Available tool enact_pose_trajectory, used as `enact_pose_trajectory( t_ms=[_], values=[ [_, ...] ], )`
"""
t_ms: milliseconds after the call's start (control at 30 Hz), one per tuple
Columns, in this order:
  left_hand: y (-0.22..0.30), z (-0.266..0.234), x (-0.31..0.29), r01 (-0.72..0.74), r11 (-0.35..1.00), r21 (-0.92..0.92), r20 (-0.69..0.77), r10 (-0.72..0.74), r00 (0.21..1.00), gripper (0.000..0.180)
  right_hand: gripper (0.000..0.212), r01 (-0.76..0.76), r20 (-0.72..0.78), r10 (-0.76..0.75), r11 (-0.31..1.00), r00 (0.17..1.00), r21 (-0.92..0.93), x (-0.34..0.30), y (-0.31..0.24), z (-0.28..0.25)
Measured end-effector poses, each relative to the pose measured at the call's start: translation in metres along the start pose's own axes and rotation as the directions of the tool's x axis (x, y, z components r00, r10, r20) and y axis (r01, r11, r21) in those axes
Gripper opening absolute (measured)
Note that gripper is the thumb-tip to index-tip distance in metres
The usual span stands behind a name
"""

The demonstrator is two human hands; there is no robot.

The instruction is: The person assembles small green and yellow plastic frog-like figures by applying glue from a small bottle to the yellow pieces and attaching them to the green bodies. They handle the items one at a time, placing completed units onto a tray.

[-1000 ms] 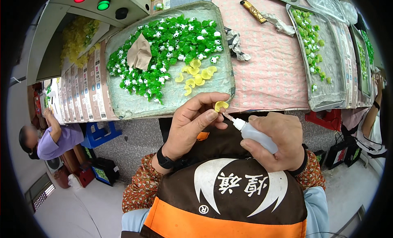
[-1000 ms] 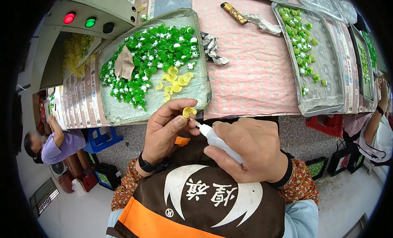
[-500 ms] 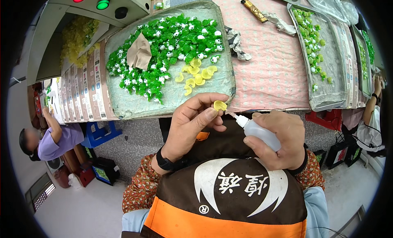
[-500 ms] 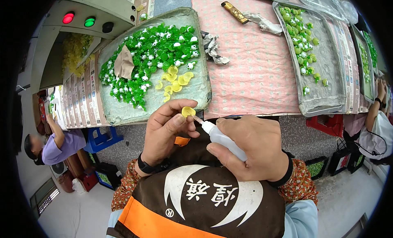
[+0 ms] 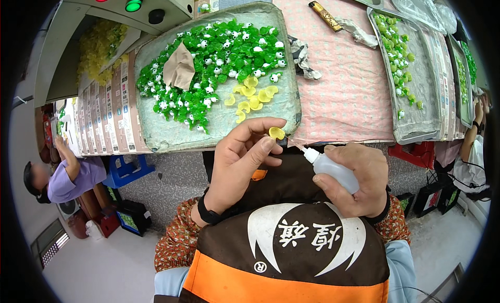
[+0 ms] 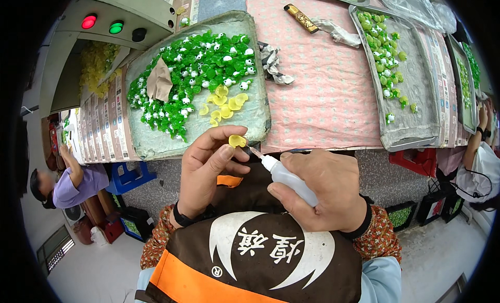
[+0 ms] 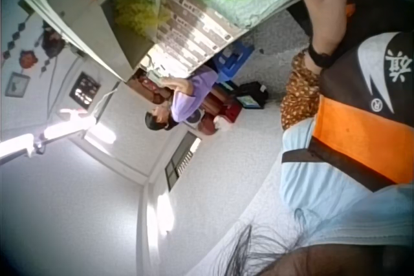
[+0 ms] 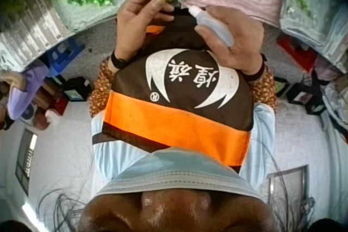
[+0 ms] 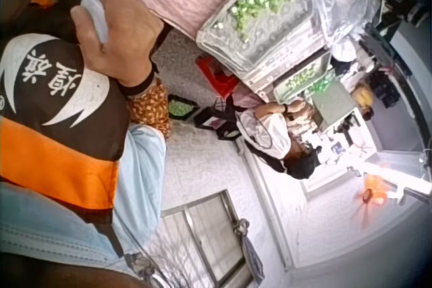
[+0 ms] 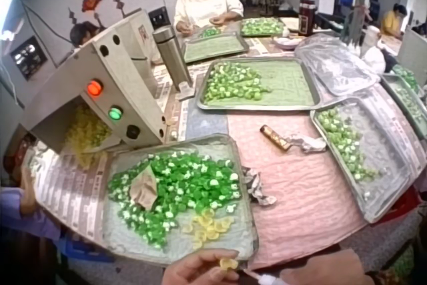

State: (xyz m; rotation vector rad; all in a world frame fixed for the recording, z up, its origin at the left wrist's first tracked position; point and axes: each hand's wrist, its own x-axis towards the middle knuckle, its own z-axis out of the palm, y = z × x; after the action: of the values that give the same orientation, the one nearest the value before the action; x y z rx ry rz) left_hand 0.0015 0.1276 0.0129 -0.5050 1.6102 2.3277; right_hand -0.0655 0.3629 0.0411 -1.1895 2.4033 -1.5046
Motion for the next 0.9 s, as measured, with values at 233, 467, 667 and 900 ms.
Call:
enact_pose_trajectory(
  t_ms=[233, 467, 667, 900],
  values=[
    [-0.0021, 0.0006, -0.0026, -0.095, 0.991, 0.095, 0.013, 0.094, 0.995, 0.036, 0.042, 0.012, 0.011, -0.012, 1.0, 1.0, -0.029, 0.0009, 0.0023, 0.0037],
    [-0.0039, -0.0002, -0.0014, -0.067, 0.996, 0.056, 0.023, 0.066, 0.998, 0.037, 0.041, 0.011, -0.015, -0.012, 1.0, 1.0, -0.023, -0.0008, 0.0033, 0.006],
    [-0.0065, -0.0013, 0.0006, -0.021, 0.999, -0.041, 0.016, 0.022, 1.0, 0.039, 0.039, -0.022, -0.028, 0.021, 1.0, 0.999, -0.015, -0.0005, -0.0006, 0.0036],
    [-0.0087, -0.0007, 0.0021, -0.006, 0.99, -0.137, 0.033, 0.01, 0.999, 0.038, 0.04, -0.039, -0.028, 0.039, 0.999, 0.999, 0.025, -0.0047, 0.0003, 0.0098]
  ],
)
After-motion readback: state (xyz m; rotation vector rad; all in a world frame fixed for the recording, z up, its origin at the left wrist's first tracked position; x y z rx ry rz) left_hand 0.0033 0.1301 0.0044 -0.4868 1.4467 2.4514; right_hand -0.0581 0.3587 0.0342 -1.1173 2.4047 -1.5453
